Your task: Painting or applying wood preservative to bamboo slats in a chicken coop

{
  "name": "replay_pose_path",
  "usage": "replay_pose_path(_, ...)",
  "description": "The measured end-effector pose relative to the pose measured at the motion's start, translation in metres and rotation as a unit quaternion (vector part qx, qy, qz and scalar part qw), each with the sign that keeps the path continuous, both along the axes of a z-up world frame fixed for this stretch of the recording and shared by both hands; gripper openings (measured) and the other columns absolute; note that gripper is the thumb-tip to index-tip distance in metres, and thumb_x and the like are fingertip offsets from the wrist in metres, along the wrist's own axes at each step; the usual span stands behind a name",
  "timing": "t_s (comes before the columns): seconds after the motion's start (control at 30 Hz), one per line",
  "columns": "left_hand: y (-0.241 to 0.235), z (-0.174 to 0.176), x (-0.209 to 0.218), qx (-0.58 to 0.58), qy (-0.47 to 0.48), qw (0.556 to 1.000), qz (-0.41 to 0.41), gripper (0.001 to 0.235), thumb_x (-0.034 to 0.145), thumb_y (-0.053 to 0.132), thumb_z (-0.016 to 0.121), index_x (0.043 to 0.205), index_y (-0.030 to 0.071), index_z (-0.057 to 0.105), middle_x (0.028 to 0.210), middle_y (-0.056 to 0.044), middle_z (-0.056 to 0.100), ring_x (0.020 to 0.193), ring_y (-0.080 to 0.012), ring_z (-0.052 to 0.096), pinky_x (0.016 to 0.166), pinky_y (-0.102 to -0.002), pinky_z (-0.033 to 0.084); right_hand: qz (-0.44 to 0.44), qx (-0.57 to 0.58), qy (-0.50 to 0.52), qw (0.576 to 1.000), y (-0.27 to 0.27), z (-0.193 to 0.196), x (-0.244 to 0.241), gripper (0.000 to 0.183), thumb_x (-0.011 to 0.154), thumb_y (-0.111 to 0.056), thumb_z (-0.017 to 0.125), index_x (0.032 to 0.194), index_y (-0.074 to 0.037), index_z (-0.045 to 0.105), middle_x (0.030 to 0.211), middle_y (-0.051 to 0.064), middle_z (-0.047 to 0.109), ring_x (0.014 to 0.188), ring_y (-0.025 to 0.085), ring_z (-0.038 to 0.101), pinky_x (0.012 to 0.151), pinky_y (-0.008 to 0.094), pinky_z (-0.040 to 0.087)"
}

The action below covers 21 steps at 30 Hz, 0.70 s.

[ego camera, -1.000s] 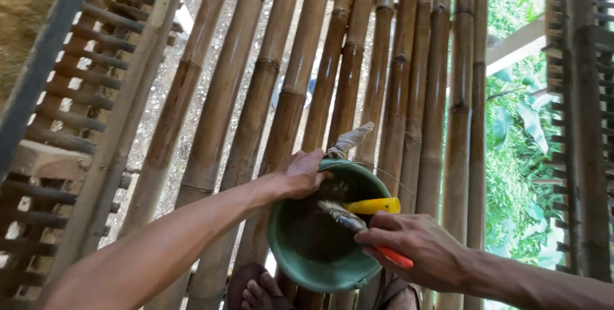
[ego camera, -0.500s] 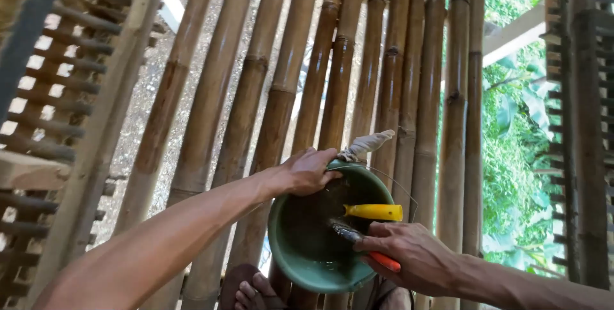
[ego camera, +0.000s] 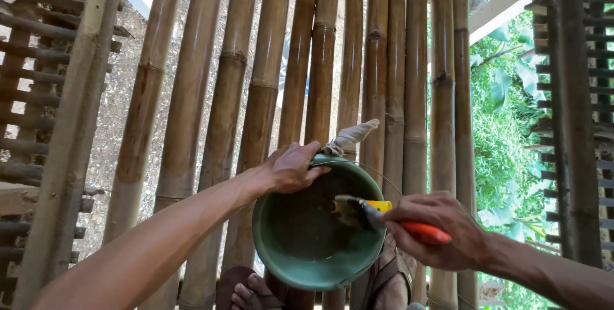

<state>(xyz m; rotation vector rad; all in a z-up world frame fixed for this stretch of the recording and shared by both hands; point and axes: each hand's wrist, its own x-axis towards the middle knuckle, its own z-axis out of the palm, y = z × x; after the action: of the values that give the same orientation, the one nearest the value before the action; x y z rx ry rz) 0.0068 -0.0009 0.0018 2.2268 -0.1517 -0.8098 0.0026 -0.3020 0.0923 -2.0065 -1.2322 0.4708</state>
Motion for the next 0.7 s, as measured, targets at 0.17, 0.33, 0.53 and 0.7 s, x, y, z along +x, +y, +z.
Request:
replay_pose_path(0.17, 0.008, -0.028, -0.004, -0.031, -0.007, 0.999, -0.01, 0.021, 0.103, 0.03, 0.062, 0.111, 0.014, 0.052, 0.074, -0.005, 0.065, 0.052, -0.0191, 0.054, 0.046, -0.036, 0.051, 0.016, -0.034, -0.089, 0.995, -0.002, -0.014, 0.019, 0.02, 0.09, -0.021, 0.065, 0.108, -0.018, 0.072, 0.076, -0.001, 0.077, 0.052, 0.012, 0.071, 0.049, 0.027, 0.065)
replay_pose_path(0.33, 0.006, -0.019, -0.002, -0.033, 0.01, 0.999, -0.019, 0.016, 0.105, 0.024, 0.061, 0.112, 0.013, 0.052, 0.073, -0.004, 0.062, 0.047, -0.0158, 0.05, 0.04, -0.032, 0.049, 0.059, -0.015, -0.102, 0.993, 0.012, -0.012, 0.025, 0.02, 0.093, -0.019, 0.065, 0.111, -0.013, 0.071, 0.082, 0.003, 0.078, 0.059, 0.013, 0.074, 0.053, 0.028, 0.067)
replay_pose_path(0.53, 0.001, -0.007, -0.001, -0.029, 0.002, 0.999, -0.035, 0.023, 0.104, 0.021, 0.062, 0.118, 0.01, 0.048, 0.078, -0.008, 0.067, 0.048, -0.0186, 0.053, 0.042, -0.033, 0.05, 0.136, -0.087, -0.228, 0.96, 0.0, -0.04, 0.016, 0.005, 0.093, -0.011, 0.064, 0.094, -0.015, 0.067, 0.067, -0.002, 0.067, 0.049, 0.01, 0.06, 0.047, 0.027, 0.057)
replay_pose_path(0.7, -0.004, -0.005, -0.003, -0.014, 0.014, 0.999, -0.028, 0.018, 0.106, 0.028, 0.057, 0.113, 0.014, 0.048, 0.081, -0.007, 0.065, 0.059, -0.0212, 0.057, 0.055, -0.038, 0.054, 0.214, -0.208, -0.326, 0.897, -0.005, -0.049, 0.002, 0.034, 0.088, -0.018, 0.077, 0.117, -0.004, 0.065, 0.094, 0.012, 0.075, 0.069, 0.025, 0.073, 0.065, 0.039, 0.063)
